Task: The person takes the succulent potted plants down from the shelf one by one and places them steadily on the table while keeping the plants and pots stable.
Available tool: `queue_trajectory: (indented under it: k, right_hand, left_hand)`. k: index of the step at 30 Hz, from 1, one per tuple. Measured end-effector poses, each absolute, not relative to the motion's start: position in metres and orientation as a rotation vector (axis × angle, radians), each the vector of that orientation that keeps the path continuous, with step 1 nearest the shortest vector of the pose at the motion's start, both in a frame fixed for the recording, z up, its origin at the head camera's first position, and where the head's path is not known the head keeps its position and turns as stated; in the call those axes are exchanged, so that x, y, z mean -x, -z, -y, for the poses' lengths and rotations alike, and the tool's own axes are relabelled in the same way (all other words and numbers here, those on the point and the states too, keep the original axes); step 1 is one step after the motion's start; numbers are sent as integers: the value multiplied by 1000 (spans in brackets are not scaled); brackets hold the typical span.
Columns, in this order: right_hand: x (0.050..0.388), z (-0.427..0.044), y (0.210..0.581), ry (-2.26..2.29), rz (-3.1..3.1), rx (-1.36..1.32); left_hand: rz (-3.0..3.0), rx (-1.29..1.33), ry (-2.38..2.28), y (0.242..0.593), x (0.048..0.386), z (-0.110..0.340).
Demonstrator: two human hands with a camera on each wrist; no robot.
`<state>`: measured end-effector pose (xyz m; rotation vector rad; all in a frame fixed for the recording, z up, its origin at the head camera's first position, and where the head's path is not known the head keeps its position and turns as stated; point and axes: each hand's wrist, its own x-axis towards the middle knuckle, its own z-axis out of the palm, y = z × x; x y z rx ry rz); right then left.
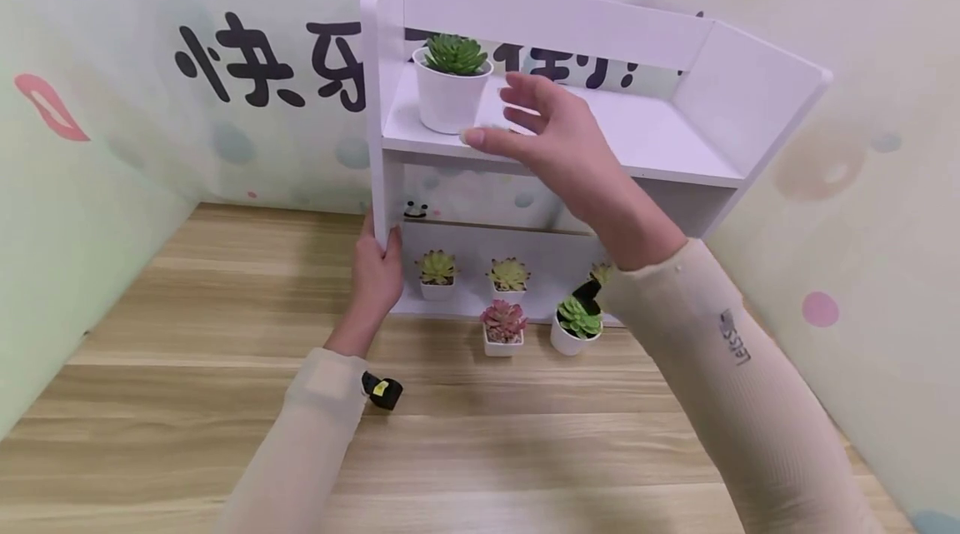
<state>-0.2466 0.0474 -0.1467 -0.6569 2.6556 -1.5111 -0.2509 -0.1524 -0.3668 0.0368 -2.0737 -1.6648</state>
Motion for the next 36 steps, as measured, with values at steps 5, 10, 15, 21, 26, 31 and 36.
queue_trajectory:
  k: [5, 10, 15, 21, 26, 31, 36]
  right_hand:
    - [260, -35, 138, 1400, -2705, 588]
    - [267, -22, 134, 1395, -2682, 541]
    - [274, -10, 132, 1386, -2711, 489]
    - [282, 0, 131, 1466, -2712, 448]
    - [285, 1, 132, 1503, -2697, 427]
    - [282, -5, 130, 1586, -2626, 400]
    - [272, -13, 131, 1616, -2603, 480]
  left_hand:
    - [2084, -41, 1661, 369, 252, 154]
    - [2092, -58, 1661, 370, 252, 154]
    - [2095, -47, 1655, 370, 251, 154]
    - [2083, -25, 1664, 369, 252, 154]
    - [2082, -31, 1670, 370, 252, 155]
    - [2090, -49, 1658, 371, 253, 154]
    - [2075, -12, 1648, 371, 252, 154]
